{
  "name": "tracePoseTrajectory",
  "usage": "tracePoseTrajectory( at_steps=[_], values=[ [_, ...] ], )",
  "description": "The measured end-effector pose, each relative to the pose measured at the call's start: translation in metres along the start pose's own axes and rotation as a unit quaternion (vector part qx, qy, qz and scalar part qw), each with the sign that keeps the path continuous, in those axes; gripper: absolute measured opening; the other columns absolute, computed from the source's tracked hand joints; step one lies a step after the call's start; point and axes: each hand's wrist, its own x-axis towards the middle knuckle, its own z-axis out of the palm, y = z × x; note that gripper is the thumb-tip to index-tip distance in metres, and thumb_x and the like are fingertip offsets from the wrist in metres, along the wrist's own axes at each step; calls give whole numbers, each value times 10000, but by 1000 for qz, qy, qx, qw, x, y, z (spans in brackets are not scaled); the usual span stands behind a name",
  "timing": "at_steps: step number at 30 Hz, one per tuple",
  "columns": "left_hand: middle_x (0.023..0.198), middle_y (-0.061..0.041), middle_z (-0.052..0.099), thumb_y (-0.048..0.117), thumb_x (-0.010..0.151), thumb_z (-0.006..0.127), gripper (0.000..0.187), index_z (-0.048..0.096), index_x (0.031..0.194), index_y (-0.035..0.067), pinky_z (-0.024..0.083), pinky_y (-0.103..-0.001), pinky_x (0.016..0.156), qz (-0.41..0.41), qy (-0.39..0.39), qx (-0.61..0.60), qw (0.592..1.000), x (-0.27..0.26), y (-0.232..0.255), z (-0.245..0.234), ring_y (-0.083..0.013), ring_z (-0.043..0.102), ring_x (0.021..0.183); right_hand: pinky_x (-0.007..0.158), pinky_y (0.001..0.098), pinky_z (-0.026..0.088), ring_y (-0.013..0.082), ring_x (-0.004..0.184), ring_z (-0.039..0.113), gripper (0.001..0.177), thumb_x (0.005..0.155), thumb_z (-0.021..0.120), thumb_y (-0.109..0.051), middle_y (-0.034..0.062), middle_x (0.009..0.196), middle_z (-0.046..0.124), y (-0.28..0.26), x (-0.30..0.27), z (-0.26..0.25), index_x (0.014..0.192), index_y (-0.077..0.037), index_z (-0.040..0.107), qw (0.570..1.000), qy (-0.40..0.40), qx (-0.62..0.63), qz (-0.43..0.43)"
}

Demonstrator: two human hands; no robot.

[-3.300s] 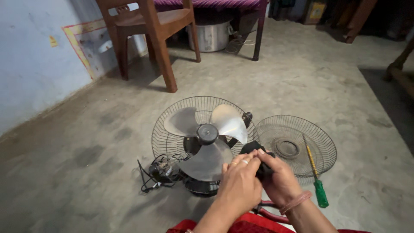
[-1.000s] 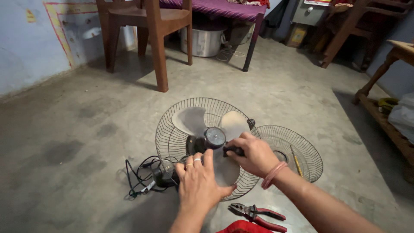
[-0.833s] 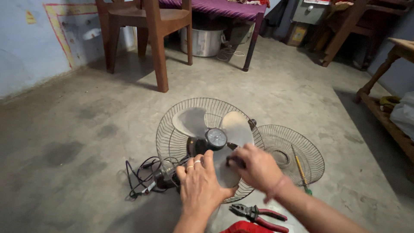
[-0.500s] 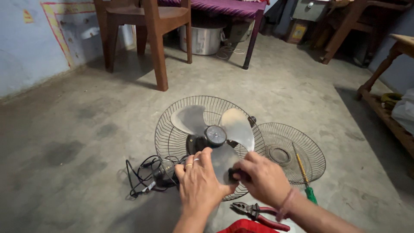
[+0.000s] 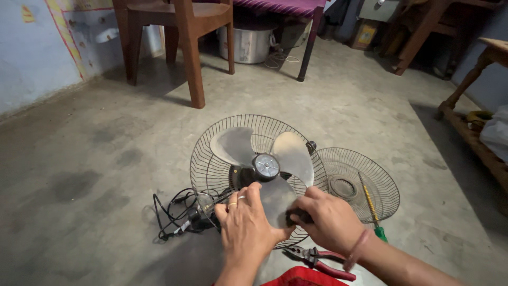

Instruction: The person removes the front grill of an electric fan and then wipes the fan blades with a cloth. The person uses a cloth to clean the blades while the fan remains on the floor.

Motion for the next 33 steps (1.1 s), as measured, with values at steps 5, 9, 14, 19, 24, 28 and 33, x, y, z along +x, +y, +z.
tracePoseTrajectory(
  at_steps=[5, 9, 14, 19, 24, 28, 33],
  values=[
    [1249, -120, 660, 553, 460, 950, 1101, 464, 1329, 84, 325, -518, 905, 37, 24, -11, 999, 0, -5, 1, -353, 568, 1236, 657, 409, 554, 262, 850, 691, 194, 760, 759, -250, 41, 879, 640, -2, 11, 0, 950, -209, 757, 999, 44, -20, -23],
    [1250, -102, 657, 517, 468, 952, 1092, 453, 1348, 105, 321, -524, 900, 29, -1, 1, 1000, 1, -3, 3, -363, 558, 1243, 683, 418, 554, 284, 857, 678, 184, 769, 775, -278, 62, 886, 631, -2, 36, 4, 908, -165, 734, 991, 120, -54, 3],
    [1222, -112, 655, 531, 562, 934, 1031, 436, 1361, 113, 331, -517, 914, 5, -3, -10, 1000, 1, -3, 2, -331, 576, 1180, 696, 428, 556, 285, 869, 685, 127, 765, 771, -258, 54, 890, 631, -14, 22, 11, 865, -186, 741, 996, 77, -49, 19],
    [1236, -94, 654, 450, 479, 955, 1103, 415, 1383, 123, 318, -524, 915, 1, -29, -14, 999, 7, -1, 1, -339, 547, 1266, 697, 421, 553, 285, 851, 687, 240, 777, 778, -259, 47, 945, 635, -11, -1, 1, 1005, -198, 732, 1000, -15, 25, 9],
    [1271, -122, 630, 431, 482, 971, 1124, 404, 1402, 122, 313, -539, 896, 38, -10, -14, 999, 6, -3, -1, -375, 536, 1236, 698, 416, 556, 306, 844, 679, 217, 745, 760, -189, 86, 882, 623, -2, 14, -3, 953, -141, 723, 997, 49, -1, -62],
    [1288, -114, 618, 428, 491, 969, 1120, 396, 1405, 127, 299, -548, 925, 27, -32, -12, 999, 4, -7, 6, -357, 529, 1264, 717, 425, 556, 319, 859, 670, 234, 730, 781, -224, 105, 885, 619, -3, 41, 8, 915, -104, 703, 996, 80, -41, -27],
    [1265, -105, 630, 357, 497, 946, 1106, 386, 1418, 111, 320, -527, 933, 56, 9, -10, 998, -1, -20, 18, -321, 540, 1246, 729, 436, 555, 325, 851, 665, 295, 666, 794, -213, 106, 892, 631, -25, 40, 23, 927, -100, 718, 997, 22, 4, -73]
  ],
)
